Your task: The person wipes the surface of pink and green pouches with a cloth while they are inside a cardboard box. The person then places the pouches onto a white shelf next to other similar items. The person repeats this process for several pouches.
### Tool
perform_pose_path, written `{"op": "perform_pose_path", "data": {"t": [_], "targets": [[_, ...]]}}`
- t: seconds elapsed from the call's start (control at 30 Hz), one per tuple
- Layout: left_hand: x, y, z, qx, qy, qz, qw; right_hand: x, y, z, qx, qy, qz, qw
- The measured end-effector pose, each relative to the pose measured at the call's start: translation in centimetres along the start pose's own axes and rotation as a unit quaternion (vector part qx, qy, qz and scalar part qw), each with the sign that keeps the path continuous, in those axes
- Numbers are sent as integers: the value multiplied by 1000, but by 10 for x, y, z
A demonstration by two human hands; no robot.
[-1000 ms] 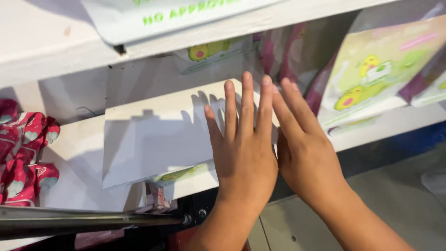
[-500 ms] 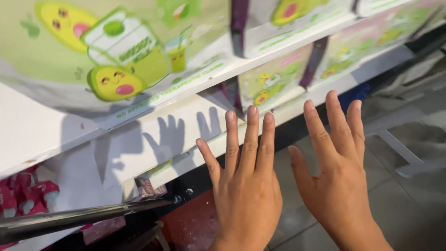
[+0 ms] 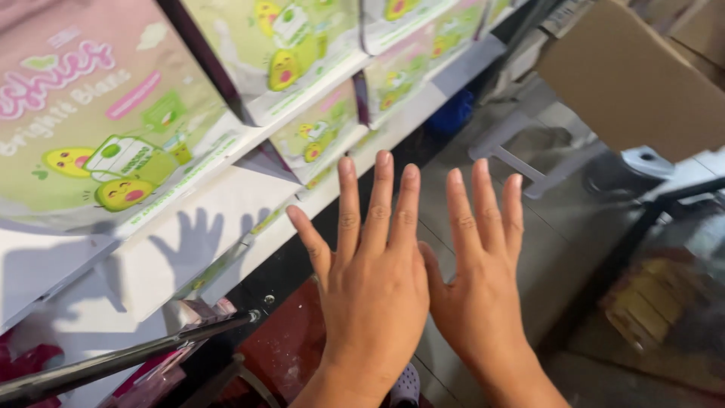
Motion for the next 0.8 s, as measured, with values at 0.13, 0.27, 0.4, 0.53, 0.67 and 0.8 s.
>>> {"op": "perform_pose_path", "data": {"t": [0.13, 0.27, 0.4, 0.53, 0.67, 0.8], "targets": [[-15, 9, 13, 23, 5, -23, 999, 10, 19, 33, -4, 13, -47, 999], [-25, 6, 24, 27, 2, -30, 999, 17, 32, 60, -2, 21, -75, 997], [-39, 2, 18, 40, -1, -50, 998, 10, 41, 83, -4, 42, -100, 994], [-58, -9, 3, 46, 5, -60, 997, -14, 39, 103, -20, 61, -113, 991], [-88, -37, -18, 49, 8, -80, 996, -49, 25, 127, -33, 77, -120, 989], [-130, -83, -44, 54, 13, -103, 993, -100, -1, 156, -46, 94, -127, 986]]}}
Point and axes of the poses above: each hand's wrist, its own y-axis away from the middle knuckle, its own z-axis out of the back of the hand, x = y × z, the point moved 3 cm from there along -y, towards the middle knuckle, and after that the axes turned 5 degrees about -y, right-handed, at the moved point
